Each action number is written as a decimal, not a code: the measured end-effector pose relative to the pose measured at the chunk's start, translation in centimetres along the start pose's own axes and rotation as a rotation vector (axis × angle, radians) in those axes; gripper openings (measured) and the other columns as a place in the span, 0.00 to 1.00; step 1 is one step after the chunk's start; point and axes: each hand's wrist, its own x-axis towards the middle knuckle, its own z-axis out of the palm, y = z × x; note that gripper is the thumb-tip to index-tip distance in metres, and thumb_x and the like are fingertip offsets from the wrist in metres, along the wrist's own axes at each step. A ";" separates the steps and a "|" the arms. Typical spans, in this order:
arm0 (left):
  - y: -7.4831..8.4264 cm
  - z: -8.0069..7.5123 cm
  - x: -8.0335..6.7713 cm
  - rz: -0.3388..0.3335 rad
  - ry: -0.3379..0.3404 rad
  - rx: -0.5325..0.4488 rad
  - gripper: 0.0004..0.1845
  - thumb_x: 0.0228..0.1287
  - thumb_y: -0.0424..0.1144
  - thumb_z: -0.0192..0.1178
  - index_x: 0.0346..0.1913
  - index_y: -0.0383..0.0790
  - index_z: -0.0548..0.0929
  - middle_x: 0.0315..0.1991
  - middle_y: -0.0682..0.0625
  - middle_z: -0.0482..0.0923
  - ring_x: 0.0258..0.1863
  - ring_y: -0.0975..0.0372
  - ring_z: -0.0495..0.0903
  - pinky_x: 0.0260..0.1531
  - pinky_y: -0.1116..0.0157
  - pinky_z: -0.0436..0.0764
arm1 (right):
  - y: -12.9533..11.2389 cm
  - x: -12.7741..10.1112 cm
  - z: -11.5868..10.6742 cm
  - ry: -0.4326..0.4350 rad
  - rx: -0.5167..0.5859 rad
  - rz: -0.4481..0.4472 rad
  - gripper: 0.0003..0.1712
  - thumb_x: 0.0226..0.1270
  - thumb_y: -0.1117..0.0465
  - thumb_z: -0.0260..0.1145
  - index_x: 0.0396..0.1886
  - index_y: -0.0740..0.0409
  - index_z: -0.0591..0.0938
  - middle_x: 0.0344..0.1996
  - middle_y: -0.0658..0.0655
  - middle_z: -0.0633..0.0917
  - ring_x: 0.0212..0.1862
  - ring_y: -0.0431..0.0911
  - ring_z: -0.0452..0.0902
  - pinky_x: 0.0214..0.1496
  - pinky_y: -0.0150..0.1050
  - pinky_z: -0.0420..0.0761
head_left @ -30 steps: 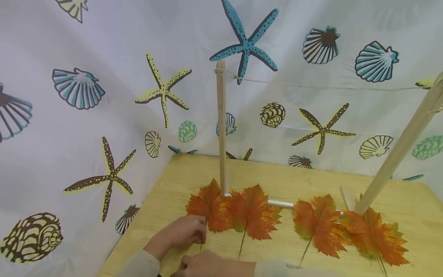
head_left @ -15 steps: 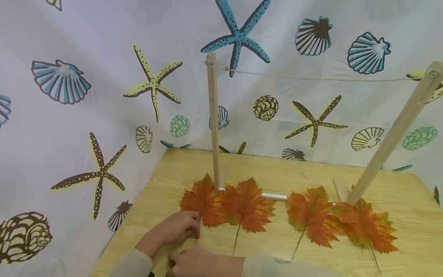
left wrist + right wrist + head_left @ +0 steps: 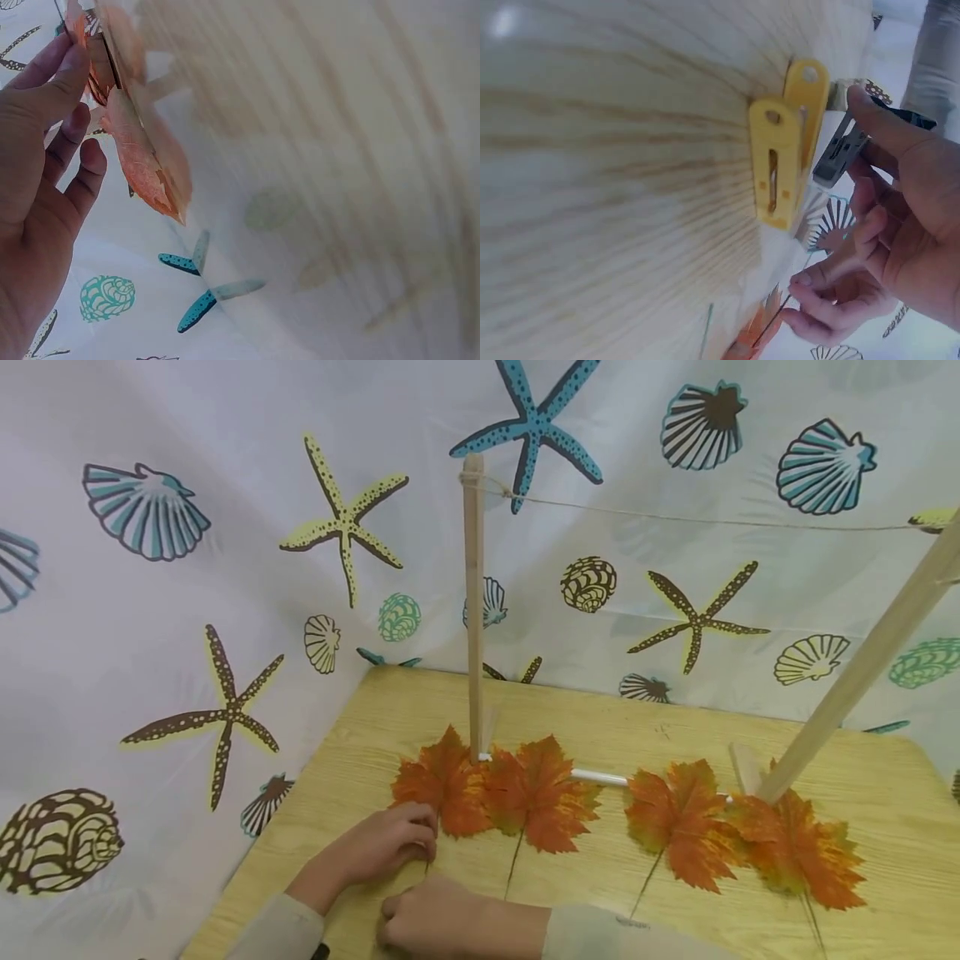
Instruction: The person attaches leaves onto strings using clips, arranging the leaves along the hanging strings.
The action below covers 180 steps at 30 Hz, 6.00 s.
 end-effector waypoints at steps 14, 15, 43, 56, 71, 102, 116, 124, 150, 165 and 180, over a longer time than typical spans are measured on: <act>2.4 -1.6 -0.1 -0.029 -0.015 -0.022 0.06 0.69 0.33 0.61 0.41 0.50 0.84 0.45 0.58 0.83 0.44 0.67 0.81 0.45 0.68 0.81 | 0.7 -4.4 -1.4 0.048 0.207 0.041 0.15 0.73 0.42 0.59 0.50 0.36 0.86 0.39 0.36 0.84 0.31 0.25 0.76 0.27 0.19 0.70; 2.6 -1.7 -0.1 -0.025 -0.004 -0.024 0.07 0.69 0.33 0.61 0.42 0.49 0.84 0.45 0.58 0.84 0.44 0.68 0.81 0.45 0.68 0.81 | 0.7 -4.7 -1.5 0.058 0.212 0.040 0.15 0.74 0.42 0.58 0.50 0.36 0.86 0.39 0.36 0.84 0.32 0.25 0.76 0.28 0.18 0.70; 7.8 -3.8 1.7 0.069 0.173 0.019 0.10 0.70 0.32 0.61 0.43 0.55 0.84 0.41 0.64 0.82 0.39 0.72 0.79 0.44 0.78 0.75 | 2.4 -12.3 -2.9 0.261 0.522 0.136 0.12 0.71 0.57 0.65 0.51 0.47 0.87 0.43 0.44 0.86 0.37 0.26 0.78 0.36 0.12 0.69; 10.0 -5.6 3.0 0.001 0.269 -0.005 0.13 0.61 0.32 0.70 0.42 0.55 0.85 0.38 0.63 0.84 0.35 0.72 0.78 0.38 0.81 0.74 | 2.9 -13.8 -4.0 0.296 0.610 0.240 0.16 0.70 0.45 0.65 0.50 0.46 0.86 0.42 0.42 0.83 0.28 0.27 0.71 0.31 0.15 0.69; 11.8 -8.6 7.7 -0.658 0.262 -0.094 0.04 0.64 0.39 0.68 0.38 0.54 0.89 0.31 0.61 0.86 0.12 0.69 0.63 0.12 0.69 0.66 | 3.5 -14.4 -5.9 0.460 0.566 0.391 0.17 0.67 0.43 0.68 0.46 0.48 0.87 0.37 0.42 0.87 0.39 0.30 0.80 0.41 0.22 0.78; 9.5 -11.1 16.0 -0.741 0.357 -0.505 0.09 0.66 0.42 0.67 0.43 0.41 0.88 0.40 0.44 0.88 0.24 0.49 0.85 0.16 0.66 0.75 | 9.3 -16.1 -14.1 0.606 0.727 0.613 0.17 0.65 0.50 0.72 0.47 0.56 0.86 0.37 0.48 0.89 0.39 0.37 0.85 0.43 0.32 0.84; 8.4 -11.7 17.6 -0.689 0.313 -0.517 0.08 0.68 0.40 0.65 0.44 0.40 0.87 0.41 0.41 0.87 0.23 0.44 0.82 0.22 0.61 0.81 | 11.6 -16.1 -17.3 0.603 0.680 0.678 0.15 0.65 0.54 0.72 0.46 0.57 0.86 0.39 0.53 0.89 0.40 0.44 0.89 0.46 0.38 0.86; 8.8 -13.4 19.4 -0.694 0.286 -0.495 0.10 0.69 0.41 0.65 0.46 0.39 0.86 0.43 0.40 0.86 0.26 0.43 0.82 0.25 0.60 0.83 | 12.8 -15.9 -20.5 0.601 0.587 0.717 0.18 0.66 0.53 0.72 0.50 0.59 0.85 0.41 0.54 0.89 0.42 0.45 0.88 0.46 0.41 0.86; 9.1 -19.0 22.4 -0.643 0.401 -0.339 0.11 0.69 0.43 0.64 0.46 0.40 0.87 0.41 0.43 0.85 0.22 0.53 0.78 0.23 0.66 0.79 | 14.7 -14.4 -27.4 0.657 0.439 0.759 0.21 0.68 0.50 0.69 0.54 0.56 0.85 0.45 0.53 0.89 0.47 0.44 0.86 0.52 0.44 0.82; 10.0 -20.7 23.9 -0.597 0.463 -0.282 0.11 0.70 0.43 0.63 0.46 0.40 0.87 0.39 0.44 0.86 0.21 0.54 0.79 0.24 0.66 0.79 | 14.7 -14.5 -31.0 0.671 0.330 0.699 0.19 0.69 0.53 0.68 0.52 0.60 0.85 0.45 0.56 0.89 0.46 0.47 0.87 0.52 0.42 0.83; 10.7 -22.2 24.6 -0.602 0.495 -0.287 0.11 0.70 0.44 0.63 0.47 0.42 0.88 0.40 0.47 0.86 0.26 0.55 0.79 0.27 0.65 0.79 | 14.8 -13.9 -34.9 0.764 0.233 0.697 0.17 0.72 0.52 0.65 0.51 0.59 0.84 0.44 0.55 0.88 0.47 0.44 0.84 0.57 0.38 0.80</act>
